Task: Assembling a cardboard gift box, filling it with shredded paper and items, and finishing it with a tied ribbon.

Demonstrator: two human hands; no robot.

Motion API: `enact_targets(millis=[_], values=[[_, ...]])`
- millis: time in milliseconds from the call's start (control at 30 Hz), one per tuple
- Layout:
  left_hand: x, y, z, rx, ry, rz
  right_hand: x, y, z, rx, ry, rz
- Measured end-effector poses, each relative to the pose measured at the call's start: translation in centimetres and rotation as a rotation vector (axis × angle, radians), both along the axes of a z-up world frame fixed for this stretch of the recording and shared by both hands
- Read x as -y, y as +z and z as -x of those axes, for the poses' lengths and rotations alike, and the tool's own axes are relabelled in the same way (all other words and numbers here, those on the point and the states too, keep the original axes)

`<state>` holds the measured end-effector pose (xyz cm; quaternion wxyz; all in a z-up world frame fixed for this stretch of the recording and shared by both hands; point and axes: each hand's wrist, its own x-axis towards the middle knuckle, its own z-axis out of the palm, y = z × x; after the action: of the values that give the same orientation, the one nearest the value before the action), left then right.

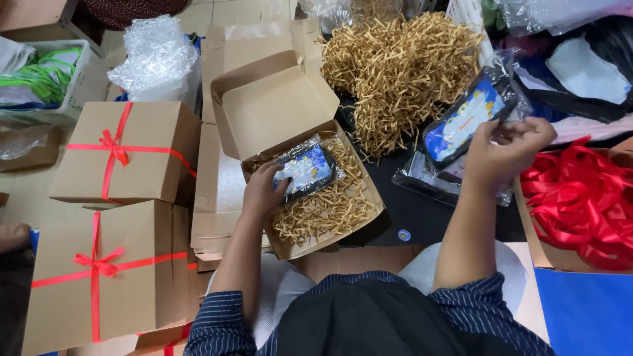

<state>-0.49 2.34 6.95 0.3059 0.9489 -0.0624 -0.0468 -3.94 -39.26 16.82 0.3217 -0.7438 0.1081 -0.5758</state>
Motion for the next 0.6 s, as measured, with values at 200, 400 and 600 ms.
enact_targets(millis=[200,400,600], values=[[0.1,1.9,0.8,0.035,0.042,0.092,-4.0,-0.5,0.2,0.08,0.315,-0.137],[-1.0,1.4,0.6,-0.004,0.238,0.611,-15.6,-7.3,0.4,-0.274,0.692,-0.725],[-3.7,-0.9,0.5,-0.147,0.236,0.408,-18.9,-12.2,1.4,-0.825,0.676,-0.823]])
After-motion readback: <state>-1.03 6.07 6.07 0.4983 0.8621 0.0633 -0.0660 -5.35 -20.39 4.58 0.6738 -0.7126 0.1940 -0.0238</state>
